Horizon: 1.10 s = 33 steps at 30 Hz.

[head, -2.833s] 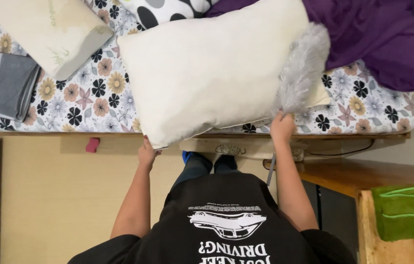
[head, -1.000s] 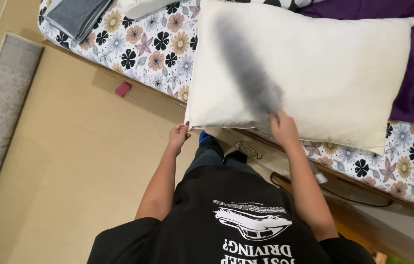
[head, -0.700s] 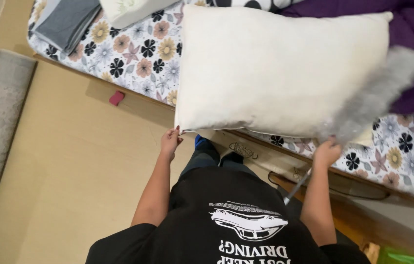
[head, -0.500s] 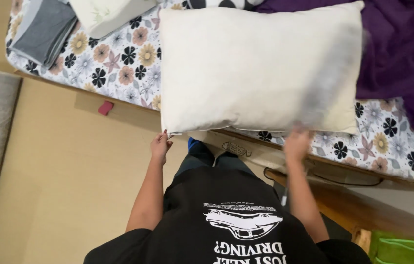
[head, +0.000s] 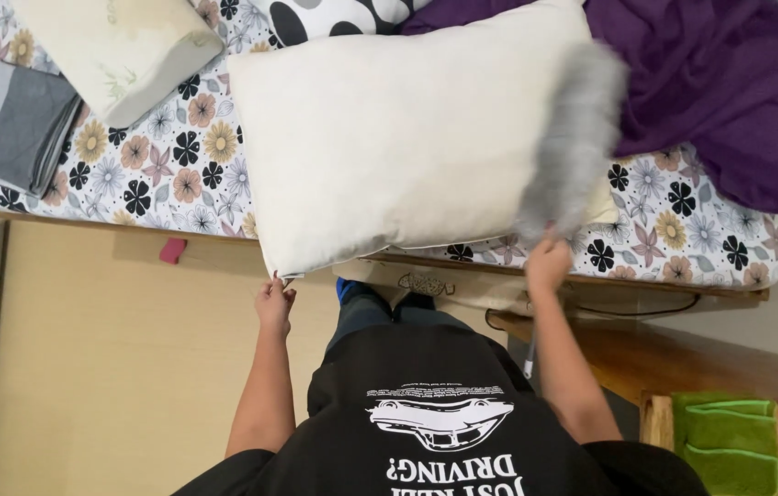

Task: The person uses a feather duster to clean a white pillow on a bed. They then pick up the pillow, walk to a laundry basket, and place the pillow inside the basket on top of other clothes.

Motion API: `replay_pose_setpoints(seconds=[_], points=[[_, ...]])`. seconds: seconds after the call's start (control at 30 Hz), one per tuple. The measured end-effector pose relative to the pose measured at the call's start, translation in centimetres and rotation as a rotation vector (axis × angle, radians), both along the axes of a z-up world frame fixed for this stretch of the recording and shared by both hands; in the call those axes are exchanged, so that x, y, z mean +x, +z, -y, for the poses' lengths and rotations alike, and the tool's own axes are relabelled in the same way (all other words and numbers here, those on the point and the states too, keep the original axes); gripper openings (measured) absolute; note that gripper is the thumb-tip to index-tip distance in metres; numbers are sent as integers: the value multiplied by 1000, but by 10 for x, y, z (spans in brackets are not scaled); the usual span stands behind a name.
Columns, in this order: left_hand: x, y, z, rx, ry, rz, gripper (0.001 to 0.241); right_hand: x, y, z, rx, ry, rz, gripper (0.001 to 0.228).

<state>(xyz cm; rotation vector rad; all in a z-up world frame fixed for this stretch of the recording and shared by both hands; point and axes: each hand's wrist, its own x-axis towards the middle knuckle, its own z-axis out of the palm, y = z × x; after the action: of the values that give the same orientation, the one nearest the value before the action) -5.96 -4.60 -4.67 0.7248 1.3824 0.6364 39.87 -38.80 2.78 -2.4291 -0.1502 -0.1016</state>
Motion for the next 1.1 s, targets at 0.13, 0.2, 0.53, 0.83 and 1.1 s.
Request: replay_pose_setpoints(seconds=[0.13,0.2,0.53,0.83,1.1], points=[[3,5,-2,-11,-12,43,18,13,25,-33,77,-123,-112,49],[10,17,-1,-10,-11,1,23,-21,80,-83,157,122,-288,66],[-5,-31,-22,3,-47,-73,19,-88,128,-171,-456,1111,-400,22],[9,7,-89,693,-502,-812,36,161,23,-73,523,-343,-564,51],[175,164,-120,1216,-546,-672,73,-106,173,-297,-149,741,-773,65]])
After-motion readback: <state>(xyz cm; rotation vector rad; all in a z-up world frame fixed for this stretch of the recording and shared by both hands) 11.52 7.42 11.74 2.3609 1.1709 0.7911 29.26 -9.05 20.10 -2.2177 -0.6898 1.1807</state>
